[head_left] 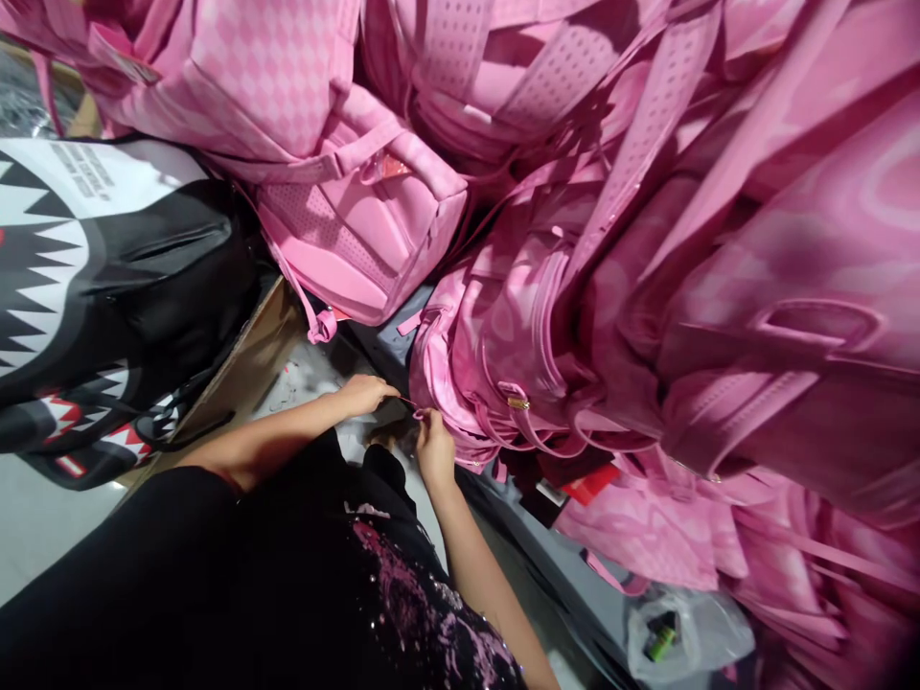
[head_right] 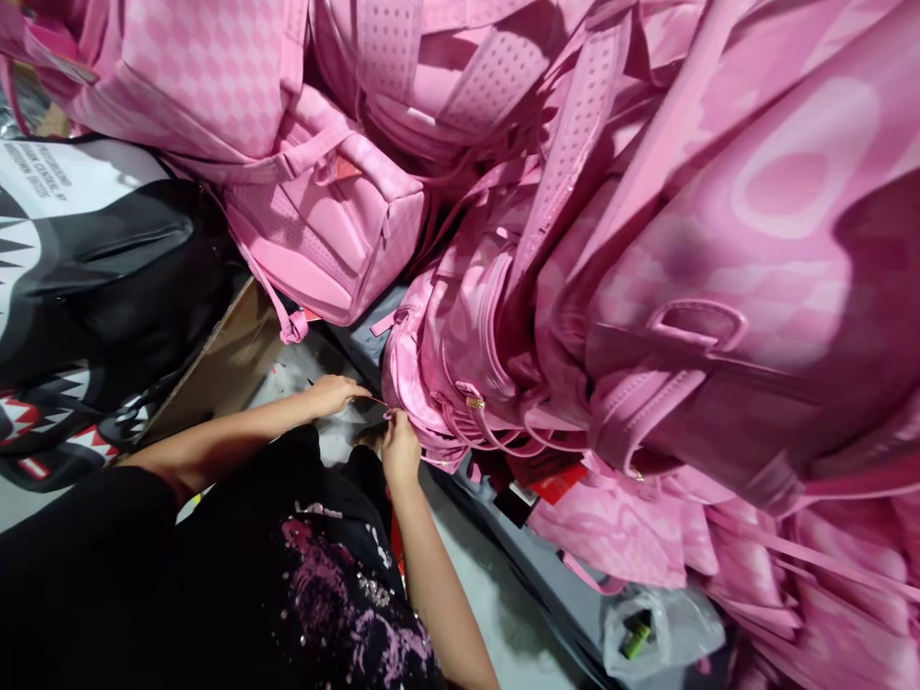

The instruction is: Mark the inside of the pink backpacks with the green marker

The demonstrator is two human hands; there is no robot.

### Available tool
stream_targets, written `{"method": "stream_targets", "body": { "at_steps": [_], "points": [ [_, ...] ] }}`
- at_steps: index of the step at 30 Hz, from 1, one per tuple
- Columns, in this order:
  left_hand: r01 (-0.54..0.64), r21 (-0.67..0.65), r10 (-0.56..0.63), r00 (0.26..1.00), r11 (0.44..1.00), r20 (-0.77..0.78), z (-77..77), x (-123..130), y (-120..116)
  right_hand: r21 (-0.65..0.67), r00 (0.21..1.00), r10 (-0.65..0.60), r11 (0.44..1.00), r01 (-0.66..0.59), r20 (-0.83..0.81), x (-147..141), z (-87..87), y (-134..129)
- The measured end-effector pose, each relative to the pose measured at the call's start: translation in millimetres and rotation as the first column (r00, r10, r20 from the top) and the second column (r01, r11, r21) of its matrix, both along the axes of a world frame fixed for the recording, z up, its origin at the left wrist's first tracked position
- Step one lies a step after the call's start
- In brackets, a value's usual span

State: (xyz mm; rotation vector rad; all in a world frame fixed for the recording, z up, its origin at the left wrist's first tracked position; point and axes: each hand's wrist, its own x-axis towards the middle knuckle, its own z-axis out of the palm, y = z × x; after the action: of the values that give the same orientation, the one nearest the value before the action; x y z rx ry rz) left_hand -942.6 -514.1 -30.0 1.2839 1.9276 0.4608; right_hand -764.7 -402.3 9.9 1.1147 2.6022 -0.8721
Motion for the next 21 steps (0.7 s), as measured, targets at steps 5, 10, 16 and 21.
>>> {"method": "stream_targets", "body": {
  "at_steps": [5,10,16,21],
  "points": [
    [0.075,0.054,-0.077,0.997,0.996,0.030,-4.5,0,8,-0.005,0.995,-0.096,0.995,0.096,-0.010,13,-5.3,-12],
    [0.141,0.084,-0.146,0.987,0.986,0.061,-6.4,-10,10,0.047,0.983,-0.171,0.985,0.168,0.065,4,-16.0,-13],
    [0.203,0.089,-0.213,0.967,0.975,0.139,3.6,6,35,0.129,0.961,-0.222,0.971,0.202,0.166,0,-14.4,-16],
    [0.217,0.035,-0.220,0.949,0.975,0.228,9.8,7,50,0.214,0.960,-0.245,0.953,0.214,0.132,18,2.9,-12]
  ]
}}
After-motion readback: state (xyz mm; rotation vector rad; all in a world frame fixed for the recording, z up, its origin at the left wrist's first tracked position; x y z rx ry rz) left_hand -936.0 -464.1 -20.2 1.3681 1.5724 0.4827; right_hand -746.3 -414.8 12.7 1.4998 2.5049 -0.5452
